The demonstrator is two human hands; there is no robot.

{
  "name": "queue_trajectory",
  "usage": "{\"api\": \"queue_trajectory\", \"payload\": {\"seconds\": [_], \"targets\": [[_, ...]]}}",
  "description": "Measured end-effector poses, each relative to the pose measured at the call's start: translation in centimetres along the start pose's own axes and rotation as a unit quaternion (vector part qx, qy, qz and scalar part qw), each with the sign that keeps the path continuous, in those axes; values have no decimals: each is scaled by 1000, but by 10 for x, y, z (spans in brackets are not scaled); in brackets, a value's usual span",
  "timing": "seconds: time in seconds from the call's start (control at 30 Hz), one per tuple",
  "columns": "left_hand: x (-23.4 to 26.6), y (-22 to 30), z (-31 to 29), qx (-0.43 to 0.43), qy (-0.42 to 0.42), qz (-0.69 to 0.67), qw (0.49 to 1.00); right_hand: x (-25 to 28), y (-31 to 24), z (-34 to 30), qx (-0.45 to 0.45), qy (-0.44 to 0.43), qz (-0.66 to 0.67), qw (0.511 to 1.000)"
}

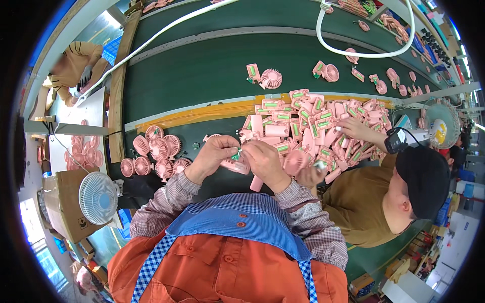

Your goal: Assembling small pink portable fans on an electronics factory assembly line.

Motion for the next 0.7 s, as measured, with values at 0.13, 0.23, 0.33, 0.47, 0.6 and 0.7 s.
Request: {"api": "queue_trajectory", "payload": {"seconds": [0.13,0.23,0.33,0.47,0.6,0.7], "targets": [[-3,5,-3,-26,4,-10,1000,1,4,0,-14,19,9,1000],[-2,9,-2,-44,7,9,999,2,1,1,-8,26,-27,999],[-4,16,-4,-48,28,40,998,3,-2,1,-25,18,-56,998],[-5,19,-5,-49,38,52,997,1,1,0,-43,2,-64,997],[-2,15,-5,-70,36,29,996,-3,3,1,-46,-3,-74,996],[-4,16,-5,-67,26,26,997,-6,4,1,-47,-5,-77,996]]}}
Point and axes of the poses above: each hand's wrist, its own z-axis towards the middle knuckle, its own x-axis out of the back of the hand, y = z × x, the point moved 6 cm from there along z, towards the middle knuckle, and after that the axes turned 9 degrees about -y, right-handed, at the moved point
